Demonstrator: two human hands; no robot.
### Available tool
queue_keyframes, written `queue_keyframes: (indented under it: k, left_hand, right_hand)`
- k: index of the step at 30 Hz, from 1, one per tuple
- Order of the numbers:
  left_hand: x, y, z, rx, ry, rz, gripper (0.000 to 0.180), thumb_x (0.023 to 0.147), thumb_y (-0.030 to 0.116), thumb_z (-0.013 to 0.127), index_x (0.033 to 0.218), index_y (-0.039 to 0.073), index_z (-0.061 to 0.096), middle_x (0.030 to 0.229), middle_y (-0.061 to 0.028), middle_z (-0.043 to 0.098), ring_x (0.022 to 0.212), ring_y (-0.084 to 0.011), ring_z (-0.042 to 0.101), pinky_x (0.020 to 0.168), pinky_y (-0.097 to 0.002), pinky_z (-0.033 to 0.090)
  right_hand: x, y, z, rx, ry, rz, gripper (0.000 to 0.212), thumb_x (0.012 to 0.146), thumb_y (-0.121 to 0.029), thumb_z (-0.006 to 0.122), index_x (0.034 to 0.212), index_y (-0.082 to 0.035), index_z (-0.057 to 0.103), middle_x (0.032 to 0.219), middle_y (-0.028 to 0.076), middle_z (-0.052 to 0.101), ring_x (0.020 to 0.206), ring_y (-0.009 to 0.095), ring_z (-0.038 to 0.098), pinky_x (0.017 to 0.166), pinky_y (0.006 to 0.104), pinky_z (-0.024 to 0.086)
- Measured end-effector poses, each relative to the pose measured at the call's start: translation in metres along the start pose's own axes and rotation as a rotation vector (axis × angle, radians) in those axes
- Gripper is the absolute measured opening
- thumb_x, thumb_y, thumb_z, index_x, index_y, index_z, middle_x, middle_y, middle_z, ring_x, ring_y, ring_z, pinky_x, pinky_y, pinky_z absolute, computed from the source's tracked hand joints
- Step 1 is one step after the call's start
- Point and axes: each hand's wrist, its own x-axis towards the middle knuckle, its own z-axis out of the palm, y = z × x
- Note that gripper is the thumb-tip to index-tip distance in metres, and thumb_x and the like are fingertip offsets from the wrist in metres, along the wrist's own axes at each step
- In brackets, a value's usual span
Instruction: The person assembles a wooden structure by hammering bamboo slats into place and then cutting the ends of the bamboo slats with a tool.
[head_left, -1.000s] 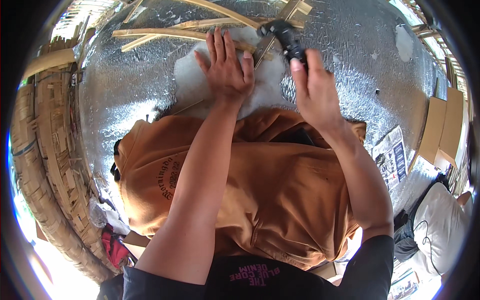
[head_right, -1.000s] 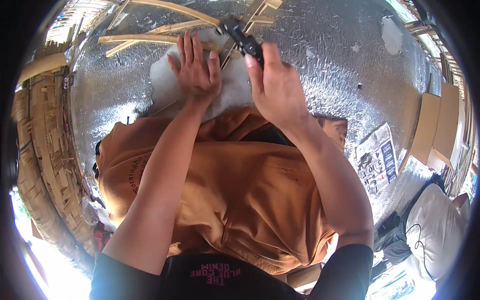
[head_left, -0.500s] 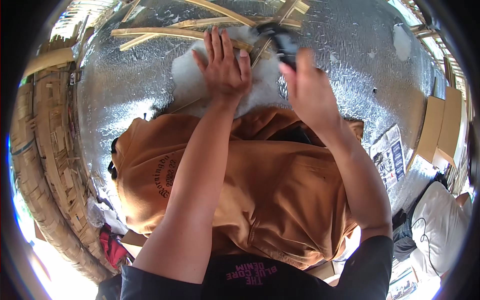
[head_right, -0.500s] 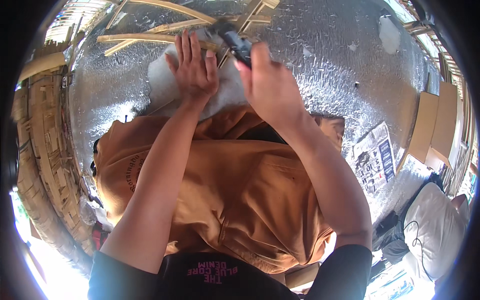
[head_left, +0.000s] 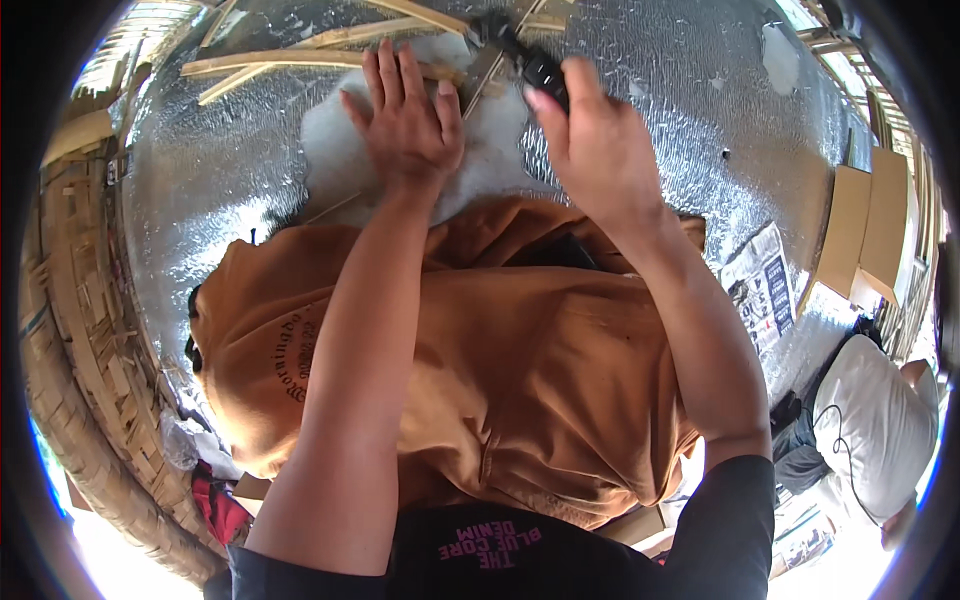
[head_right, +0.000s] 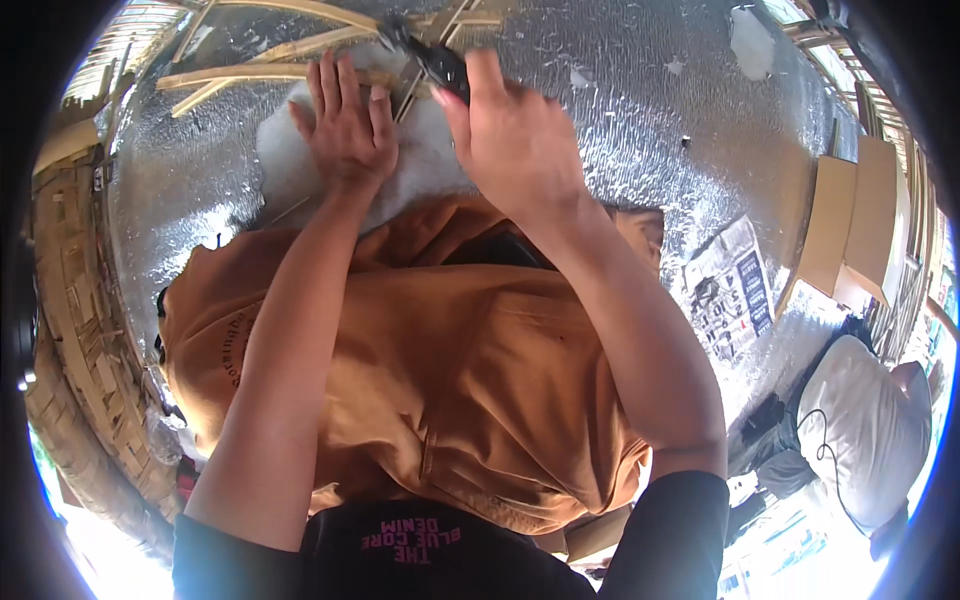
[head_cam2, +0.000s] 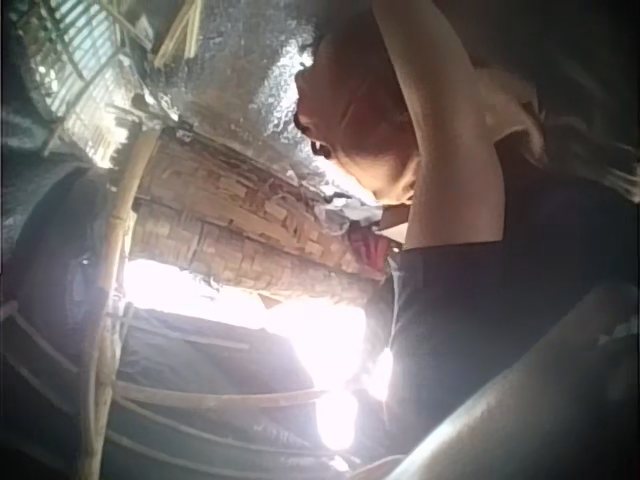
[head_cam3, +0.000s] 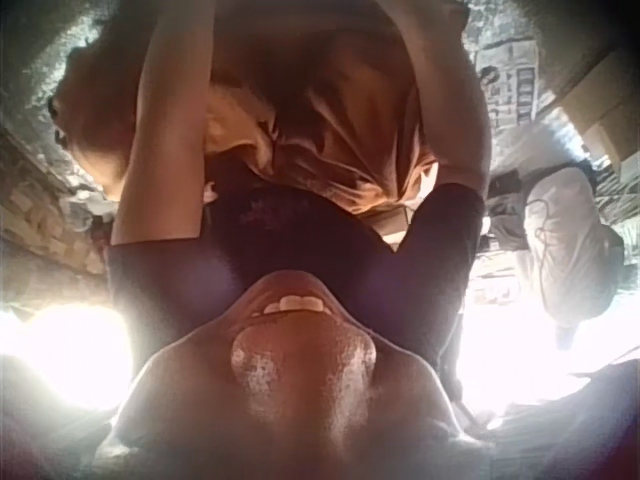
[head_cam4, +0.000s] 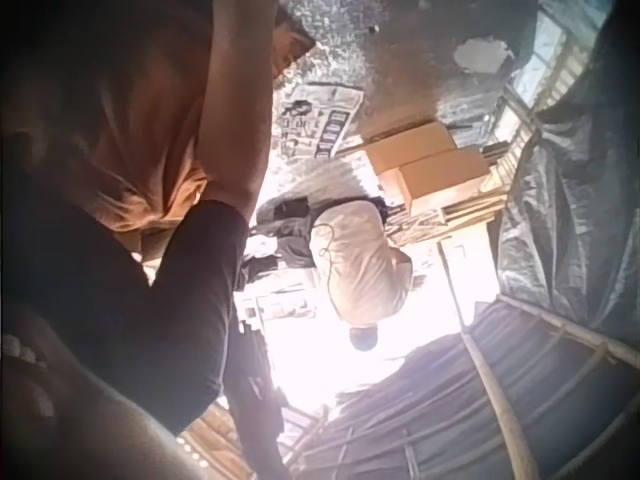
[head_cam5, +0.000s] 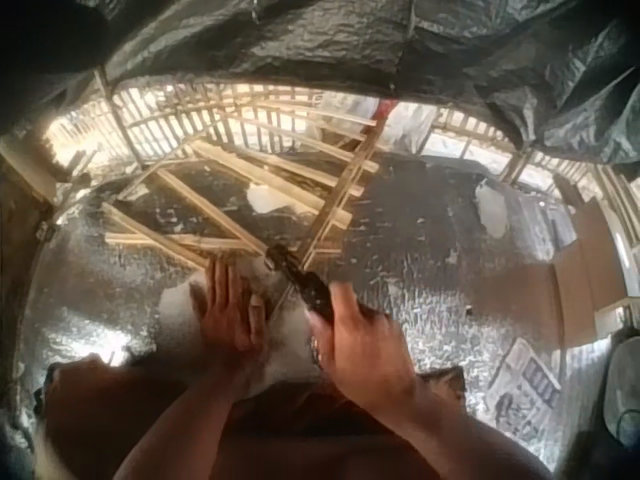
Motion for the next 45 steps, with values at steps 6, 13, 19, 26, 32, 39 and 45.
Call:
queue_keyframes:
  k: [6, 13, 19, 26, 32, 39, 45]
  left_hand:
    - [0.0, 0.006, 0.005, 0.017, 0.004, 0.01, 0.066, 0.101, 0.042, 0.033, 0.154, 0.003, 0.034, 0.164, -0.0134, 0.026, 0.154, -0.033, 0.017, 0.119, -0.066, 0.011]
    - [0.001, 0.005, 0.002, 0.016, 0.013, 0.027, 0.065, 0.101, 0.041, 0.033, 0.153, 0.003, 0.034, 0.164, -0.014, 0.027, 0.154, -0.0335, 0.017, 0.118, -0.0666, 0.011]
    - [0.001, 0.003, 0.001, -0.001, 0.03, 0.014, 0.065, 0.1, 0.042, 0.033, 0.152, 0.003, 0.036, 0.163, -0.0145, 0.029, 0.154, -0.0345, 0.018, 0.118, -0.067, 0.011]
    - [-0.003, 0.001, 0.001, -0.047, 0.041, 0.007, 0.066, 0.1, 0.042, 0.034, 0.151, 0.002, 0.037, 0.162, -0.0151, 0.03, 0.153, -0.0357, 0.02, 0.118, -0.0676, 0.01]
    - [-0.001, 0.007, -0.001, -0.077, 0.038, 0.024, 0.067, 0.1, 0.044, 0.033, 0.15, 0.0, 0.038, 0.161, -0.018, 0.031, 0.152, -0.0374, 0.021, 0.117, -0.0686, 0.01]
    - [0.002, 0.012, -0.006, -0.038, -0.044, -0.001, 0.067, 0.101, 0.042, 0.029, 0.153, 0.0, 0.034, 0.164, -0.0167, 0.025, 0.154, -0.0356, 0.016, 0.118, -0.0667, 0.006]
    - [0.002, 0.004, -0.005, 0.028, -0.065, -0.005, 0.068, 0.1, 0.04, 0.031, 0.155, 0.0, 0.03, 0.166, -0.0151, 0.021, 0.155, -0.0341, 0.013, 0.119, -0.0657, 0.005]
  right_hand:
    - [-0.005, 0.004, 0.01, -0.179, -0.158, 0.083, 0.032, 0.101, -0.03, 0.057, 0.109, -0.001, 0.046, 0.071, 0.025, 0.067, 0.067, 0.046, 0.069, 0.058, 0.0518, 0.057]
    - [-0.002, 0.003, 0.009, -0.21, -0.232, 0.138, 0.03, 0.1, -0.028, 0.057, 0.109, 0.0, 0.047, 0.074, 0.028, 0.067, 0.073, 0.047, 0.07, 0.062, 0.0537, 0.057]
    - [-0.003, -0.004, 0.001, 0.105, -0.098, 0.101, 0.026, 0.1, -0.025, 0.057, 0.104, -0.002, 0.045, 0.069, 0.028, 0.065, 0.068, 0.048, 0.067, 0.058, 0.0564, 0.055]
    - [-0.004, -0.009, -0.001, 0.066, -0.112, 0.068, 0.028, 0.1, -0.029, 0.059, 0.105, -0.004, 0.046, 0.063, 0.023, 0.063, 0.059, 0.046, 0.065, 0.051, 0.0539, 0.053]
    - [-0.016, 0.013, 0.011, -0.002, -0.043, 0.026, 0.027, 0.099, -0.025, 0.061, 0.105, -0.003, 0.047, 0.062, 0.022, 0.063, 0.059, 0.045, 0.065, 0.047, 0.0521, 0.051]
    - [-0.015, 0.013, 0.003, 0.156, 0.033, 0.099, 0.028, 0.1, -0.026, 0.059, 0.11, -0.004, 0.046, 0.067, 0.024, 0.065, 0.062, 0.045, 0.066, 0.05, 0.0533, 0.051]
    - [0.002, -0.015, -0.023, 0.138, 0.015, 0.081, 0.025, 0.099, -0.024, 0.061, 0.099, -0.002, 0.049, 0.062, 0.021, 0.063, 0.059, 0.043, 0.066, 0.048, 0.0497, 0.051]
